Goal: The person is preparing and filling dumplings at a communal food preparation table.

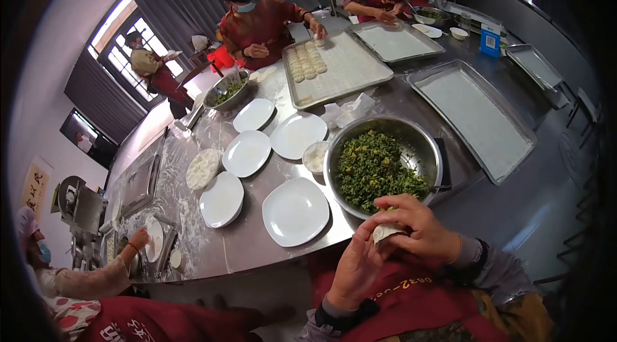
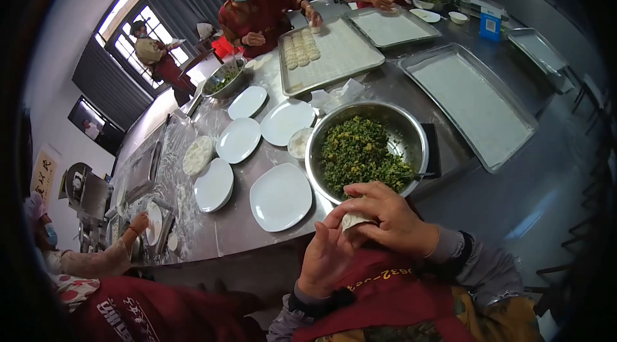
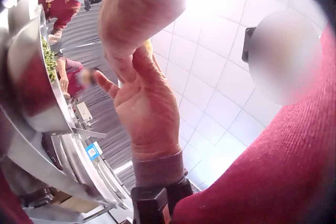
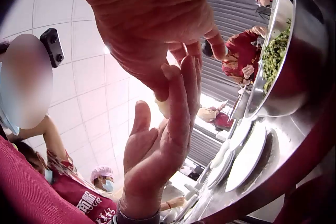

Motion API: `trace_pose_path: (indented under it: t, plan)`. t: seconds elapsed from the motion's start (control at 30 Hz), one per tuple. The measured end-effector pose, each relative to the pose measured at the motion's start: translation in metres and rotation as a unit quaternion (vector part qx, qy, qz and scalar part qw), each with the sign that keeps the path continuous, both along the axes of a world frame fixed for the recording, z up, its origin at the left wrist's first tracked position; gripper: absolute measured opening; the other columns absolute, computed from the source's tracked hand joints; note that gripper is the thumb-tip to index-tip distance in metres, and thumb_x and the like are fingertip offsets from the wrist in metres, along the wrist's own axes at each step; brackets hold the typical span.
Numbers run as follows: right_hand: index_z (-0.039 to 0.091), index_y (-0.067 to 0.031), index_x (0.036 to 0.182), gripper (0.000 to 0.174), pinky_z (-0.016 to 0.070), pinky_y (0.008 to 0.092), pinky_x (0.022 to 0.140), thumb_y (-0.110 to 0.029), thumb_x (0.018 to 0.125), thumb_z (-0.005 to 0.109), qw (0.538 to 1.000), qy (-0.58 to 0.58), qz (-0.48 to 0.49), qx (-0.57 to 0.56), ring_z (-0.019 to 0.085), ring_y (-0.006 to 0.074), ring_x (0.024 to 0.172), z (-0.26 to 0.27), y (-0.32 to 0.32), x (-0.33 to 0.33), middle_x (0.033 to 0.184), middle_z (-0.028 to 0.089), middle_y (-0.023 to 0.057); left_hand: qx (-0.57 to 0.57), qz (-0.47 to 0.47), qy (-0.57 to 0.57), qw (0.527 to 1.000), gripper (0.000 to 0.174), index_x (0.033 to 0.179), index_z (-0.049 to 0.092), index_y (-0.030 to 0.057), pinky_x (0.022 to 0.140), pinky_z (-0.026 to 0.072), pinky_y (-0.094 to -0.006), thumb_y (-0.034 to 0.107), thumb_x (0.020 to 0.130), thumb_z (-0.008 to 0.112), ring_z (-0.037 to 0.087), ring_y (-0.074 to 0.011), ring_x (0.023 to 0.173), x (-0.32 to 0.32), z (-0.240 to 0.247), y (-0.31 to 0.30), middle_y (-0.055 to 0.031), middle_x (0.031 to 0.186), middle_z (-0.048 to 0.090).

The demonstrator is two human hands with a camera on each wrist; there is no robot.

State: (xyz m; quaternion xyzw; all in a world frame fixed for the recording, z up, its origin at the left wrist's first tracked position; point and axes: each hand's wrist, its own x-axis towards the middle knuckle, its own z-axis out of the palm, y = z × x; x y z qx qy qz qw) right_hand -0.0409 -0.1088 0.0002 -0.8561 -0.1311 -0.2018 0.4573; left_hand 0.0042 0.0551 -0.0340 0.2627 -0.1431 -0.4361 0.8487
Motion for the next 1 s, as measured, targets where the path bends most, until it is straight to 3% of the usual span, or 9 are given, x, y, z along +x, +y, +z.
trace_pose_path:
  t: [0.07,0.1,0.2,0.3,0.4,0.8,1.0]
  plan:
    - [0.063,-0.0064,0.101,0.035,0.0427,0.0383,0.09,-0.006,0.067,0.071,0.998,-0.024,-0.026,0.05,0.051,0.0306,0.108,-0.004,0.008,-0.001,0.12,0.054,0.0136,-0.013,-0.011,-0.013,1.0,0.073,0.138,0.026,0.0008,0.106,0.029,-0.0377,0.055,0.091,0.04,0.037,-0.025,0.127,0.002,-0.003,0.005,-0.0124,0.137,0.037]
    - [0.064,-0.0069,0.097,0.034,0.0438,0.0388,0.089,-0.006,0.064,0.075,0.995,-0.1,-0.024,0.011,0.052,0.03,0.105,-0.011,0.007,0.002,0.119,0.054,0.0131,-0.005,0.001,-0.008,1.0,0.074,0.138,0.026,0.0003,0.106,0.0286,-0.0377,0.055,0.091,0.04,0.037,-0.0245,0.127,0.002,-0.003,0.006,-0.0126,0.138,0.036]
    - [0.065,-0.0077,0.093,0.032,0.0451,0.0385,0.082,-0.004,0.063,0.075,0.986,-0.16,-0.046,-0.016,0.054,0.0283,0.097,-0.013,0.011,0.004,0.108,0.057,0.0102,0.012,0.018,0.0,1.0,0.074,0.138,0.027,-0.0009,0.106,0.0277,-0.0374,0.055,0.091,0.039,0.034,-0.0232,0.129,-0.003,-0.002,0.004,-0.0131,0.14,0.034]
    - [0.065,-0.0088,0.09,0.03,0.0447,0.0365,0.074,-0.003,0.062,0.074,0.974,-0.202,-0.065,-0.083,0.053,0.0251,0.087,-0.012,0.004,0.004,0.096,0.058,0.0064,0.008,0.015,-0.014,1.0,0.075,0.138,0.027,-0.0013,0.107,0.0271,-0.0367,0.056,0.091,0.039,0.033,-0.0226,0.13,-0.001,-0.002,0.0,-0.0132,0.141,0.033]
    - [0.065,-0.0096,0.086,0.028,0.0431,0.0348,0.068,-0.003,0.06,0.073,0.974,-0.204,-0.068,-0.072,0.052,0.0239,0.082,-0.014,-0.001,0.005,0.088,0.057,0.0041,0.013,0.008,-0.006,1.0,0.075,0.138,0.026,-0.0017,0.107,0.0266,-0.0357,0.056,0.091,0.039,0.034,-0.0223,0.129,-0.005,-0.004,-0.003,-0.0127,0.14,0.033]
    - [0.064,-0.0074,0.077,0.019,0.0441,0.0317,0.065,0.001,0.062,0.072,0.986,-0.162,-0.044,-0.013,0.052,0.0225,0.077,-0.027,-0.015,0.002,0.084,0.058,0.0035,0.047,-0.012,-0.007,0.999,0.077,0.137,0.027,-0.0025,0.107,0.0257,-0.0351,0.057,0.09,0.04,0.035,-0.0211,0.126,-0.006,-0.008,-0.015,-0.0119,0.135,0.036]
    - [0.069,-0.0092,0.09,0.026,0.0439,0.0314,0.074,-0.001,0.065,0.072,0.996,-0.064,-0.014,0.062,0.051,0.0228,0.093,-0.032,-0.024,-0.001,0.101,0.058,0.0053,0.055,-0.003,0.019,0.998,0.075,0.137,0.028,-0.003,0.107,0.0263,-0.0352,0.056,0.091,0.038,0.037,-0.021,0.125,-0.006,-0.009,-0.022,-0.0126,0.136,0.036]
